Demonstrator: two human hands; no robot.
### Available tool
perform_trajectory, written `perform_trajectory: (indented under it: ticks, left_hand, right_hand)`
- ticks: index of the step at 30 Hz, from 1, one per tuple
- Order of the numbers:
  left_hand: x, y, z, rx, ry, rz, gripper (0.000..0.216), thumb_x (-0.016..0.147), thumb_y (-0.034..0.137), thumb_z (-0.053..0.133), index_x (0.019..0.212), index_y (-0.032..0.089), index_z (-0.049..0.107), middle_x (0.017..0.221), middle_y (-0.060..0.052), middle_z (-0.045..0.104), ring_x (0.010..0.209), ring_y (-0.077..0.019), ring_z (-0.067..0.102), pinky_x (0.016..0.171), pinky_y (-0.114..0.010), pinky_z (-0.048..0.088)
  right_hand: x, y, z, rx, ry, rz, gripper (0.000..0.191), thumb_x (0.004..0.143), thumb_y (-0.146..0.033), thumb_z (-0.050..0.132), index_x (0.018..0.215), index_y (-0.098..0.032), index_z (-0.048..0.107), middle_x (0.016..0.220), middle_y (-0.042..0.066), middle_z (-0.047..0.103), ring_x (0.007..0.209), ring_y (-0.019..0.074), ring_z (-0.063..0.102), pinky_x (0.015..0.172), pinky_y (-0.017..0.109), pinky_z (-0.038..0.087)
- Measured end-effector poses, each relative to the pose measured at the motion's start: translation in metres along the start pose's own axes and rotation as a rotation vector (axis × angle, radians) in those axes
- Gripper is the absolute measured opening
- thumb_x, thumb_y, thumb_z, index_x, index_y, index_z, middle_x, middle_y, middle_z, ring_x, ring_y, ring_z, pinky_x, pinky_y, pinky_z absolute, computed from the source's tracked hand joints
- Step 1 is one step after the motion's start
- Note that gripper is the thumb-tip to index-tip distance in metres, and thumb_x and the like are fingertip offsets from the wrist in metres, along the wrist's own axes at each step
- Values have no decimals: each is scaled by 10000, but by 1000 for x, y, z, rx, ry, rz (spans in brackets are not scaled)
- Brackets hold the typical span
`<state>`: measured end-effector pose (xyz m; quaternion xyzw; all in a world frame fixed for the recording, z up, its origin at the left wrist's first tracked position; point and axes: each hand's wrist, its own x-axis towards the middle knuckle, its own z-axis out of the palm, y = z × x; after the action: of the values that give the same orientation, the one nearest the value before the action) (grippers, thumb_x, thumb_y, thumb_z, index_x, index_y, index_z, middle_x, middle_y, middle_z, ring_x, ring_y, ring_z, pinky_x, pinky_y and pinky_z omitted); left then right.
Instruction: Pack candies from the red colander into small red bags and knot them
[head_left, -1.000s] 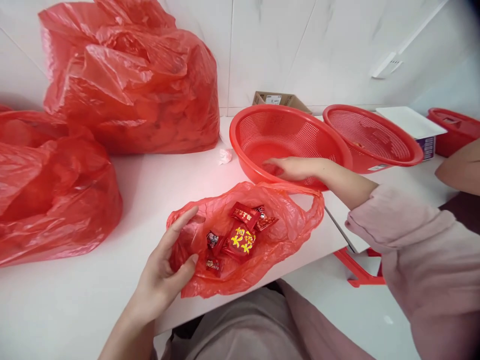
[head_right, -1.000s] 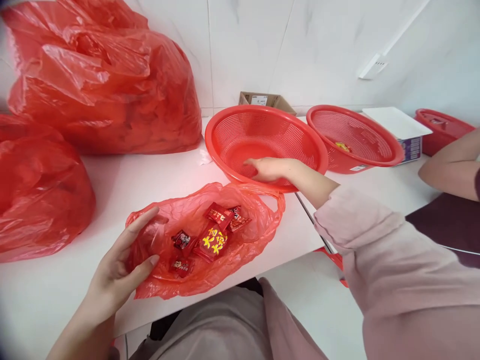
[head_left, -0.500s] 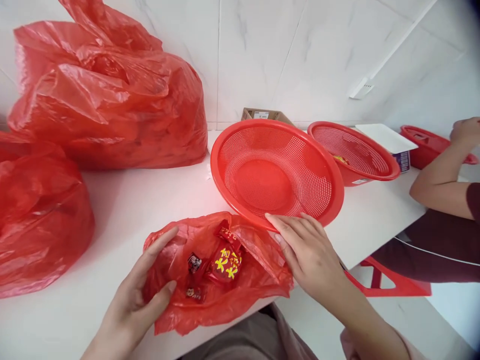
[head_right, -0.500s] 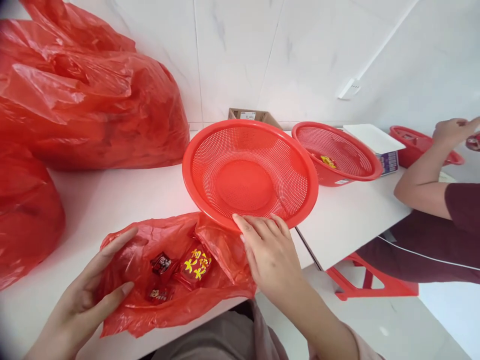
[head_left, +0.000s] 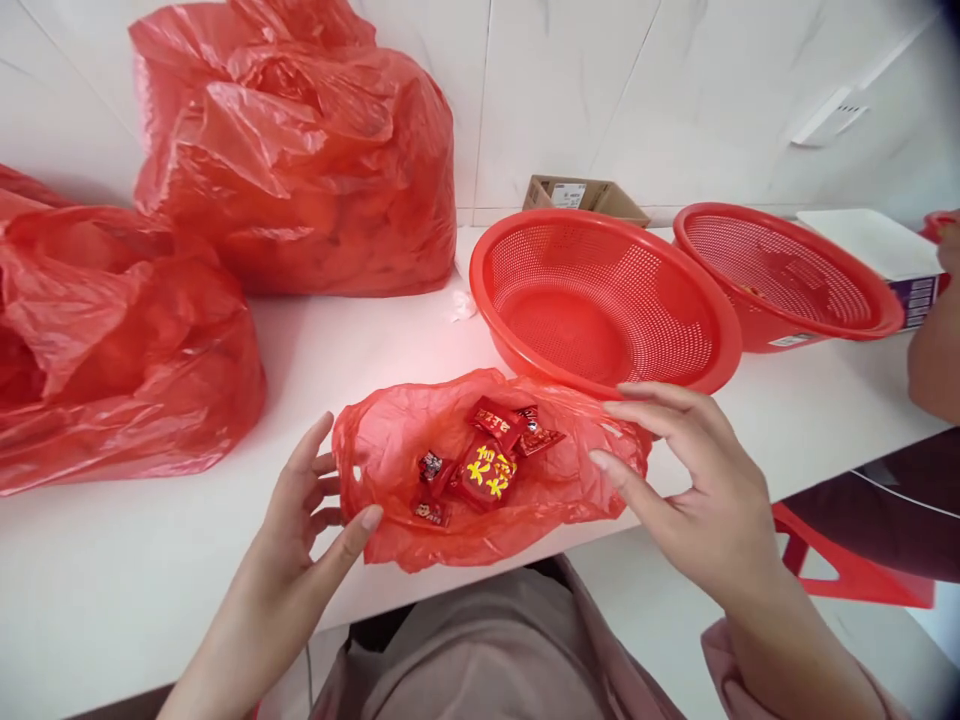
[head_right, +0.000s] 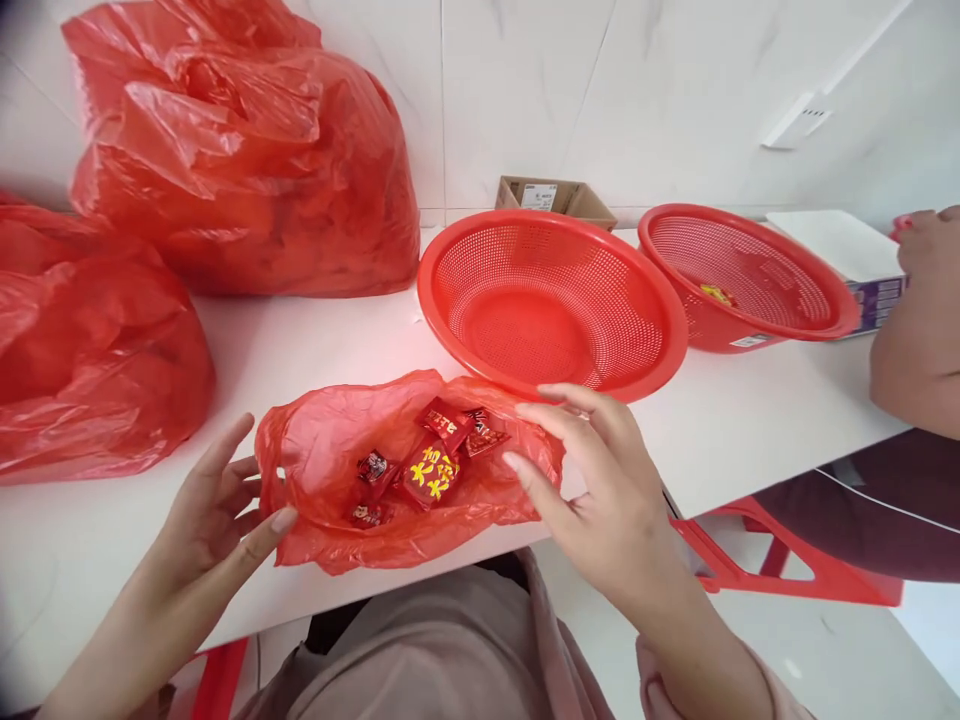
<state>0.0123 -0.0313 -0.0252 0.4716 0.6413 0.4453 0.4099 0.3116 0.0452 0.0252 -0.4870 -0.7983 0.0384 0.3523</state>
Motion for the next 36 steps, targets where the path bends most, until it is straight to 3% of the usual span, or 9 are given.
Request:
perform_trajectory:
  ticks: [5,9,12,18,23,28,31,36]
  left_hand:
    - [-10,3,-9,-105,-20,-57,691,882,377,625,1492,318,306,966,-33,656,849,-179,648,796,-322,584]
    - [-19,28,-14,-116,237,-14,629,825,316,710,1406,322,470,836,31,640,746,-106,604,694,-143,539]
    - [-29,42,-16,-120,332,49,647,793,294,741,1391,325,495,860,38,651,750,-107,616,677,-137,544]
    - [-36,20,-24,6,71,13,600,845,377,683,1399,363,452,1014,-9,683,836,-154,666,750,-241,582]
    - [-37,12,-32,158,81,22,421,845,479,638,1214,278,604,1079,-46,683,929,-219,655,760,-287,555]
    - [-31,25,-26,174,47,84,325,858,499,609,1061,248,647,1020,-35,688,899,-209,643,716,-267,518]
    - [-25,27,-19,138,-4,94,278,866,480,611,984,231,645,963,-28,684,823,-187,640,706,-270,515]
    - [-25,20,-13,101,40,57,230,856,436,646,919,215,647,876,-18,681,758,-172,633,699,-273,511]
  right_hand:
    - [-16,1,6,184,-29,144,210,885,-227,627,1087,-283,646,957,10,684,758,158,621,710,310,539]
    - [-21,-12,1,192,178,213,201,862,-255,663,1059,-287,681,963,12,693,758,169,624,710,317,543]
    - [-20,-16,-2,185,226,221,197,855,-283,672,1051,-278,690,949,18,696,754,178,629,715,331,552]
    - [-24,-8,-2,249,141,196,293,842,-282,688,1133,-285,661,1076,30,684,891,199,650,787,352,549]
    - [-19,0,-8,234,60,190,375,852,-326,674,1218,-290,604,1108,36,682,984,220,651,820,368,539]
    - [-7,13,-23,17,-110,179,423,851,-435,646,1251,-313,582,985,25,701,838,217,670,578,297,511]
    - [-5,13,-29,-31,-113,147,388,853,-466,630,1215,-329,601,912,13,695,785,205,666,560,281,503]
    - [-7,5,-31,-29,-84,148,320,864,-474,612,1154,-338,621,930,-1,703,774,191,661,552,264,502]
